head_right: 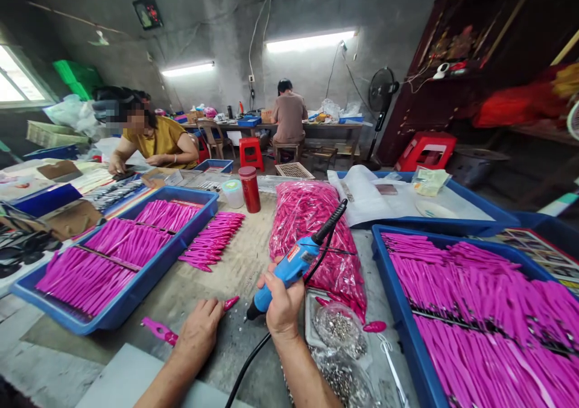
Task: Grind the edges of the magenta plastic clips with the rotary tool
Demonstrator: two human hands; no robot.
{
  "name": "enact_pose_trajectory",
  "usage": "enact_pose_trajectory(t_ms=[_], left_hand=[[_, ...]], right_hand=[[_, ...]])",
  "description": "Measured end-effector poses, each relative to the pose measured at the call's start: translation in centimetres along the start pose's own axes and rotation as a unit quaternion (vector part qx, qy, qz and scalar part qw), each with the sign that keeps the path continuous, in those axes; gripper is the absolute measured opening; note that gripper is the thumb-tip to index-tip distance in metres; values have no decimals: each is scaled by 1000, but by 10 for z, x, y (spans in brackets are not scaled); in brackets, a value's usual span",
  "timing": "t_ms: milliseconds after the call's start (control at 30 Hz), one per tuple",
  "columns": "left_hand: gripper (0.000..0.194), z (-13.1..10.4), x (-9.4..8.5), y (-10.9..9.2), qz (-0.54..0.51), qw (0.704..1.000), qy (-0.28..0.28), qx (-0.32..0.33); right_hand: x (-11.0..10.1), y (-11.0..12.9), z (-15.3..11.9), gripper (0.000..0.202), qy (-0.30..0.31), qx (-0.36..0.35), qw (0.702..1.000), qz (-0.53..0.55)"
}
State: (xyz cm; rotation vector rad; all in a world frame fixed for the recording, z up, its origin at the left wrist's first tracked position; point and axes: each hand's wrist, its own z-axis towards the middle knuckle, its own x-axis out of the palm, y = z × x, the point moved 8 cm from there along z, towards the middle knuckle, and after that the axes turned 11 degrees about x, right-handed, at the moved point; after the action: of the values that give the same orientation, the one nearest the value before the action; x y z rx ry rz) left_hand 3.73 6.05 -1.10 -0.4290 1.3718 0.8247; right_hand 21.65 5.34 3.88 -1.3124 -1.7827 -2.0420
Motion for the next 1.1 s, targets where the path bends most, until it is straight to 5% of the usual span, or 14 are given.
enact_pose_trajectory(t_ms=[333,600,867,1100], left_hand=[[27,5,0,1,-12,1000,16,-15],[21,4,-3,2,-33,997,-64,-2],[24,1,-5,4,-66,992,-106,-28],[30,1,-2,18,-208,969,-103,-80]], right_hand=[[-4,-3,1,35,-3,3,1000,1],[-5,-3,1,37,-18,11,1000,0],[20,-2,-2,34,30,-10,999,-35],[18,1,-1,35,28,-5,999,-38]])
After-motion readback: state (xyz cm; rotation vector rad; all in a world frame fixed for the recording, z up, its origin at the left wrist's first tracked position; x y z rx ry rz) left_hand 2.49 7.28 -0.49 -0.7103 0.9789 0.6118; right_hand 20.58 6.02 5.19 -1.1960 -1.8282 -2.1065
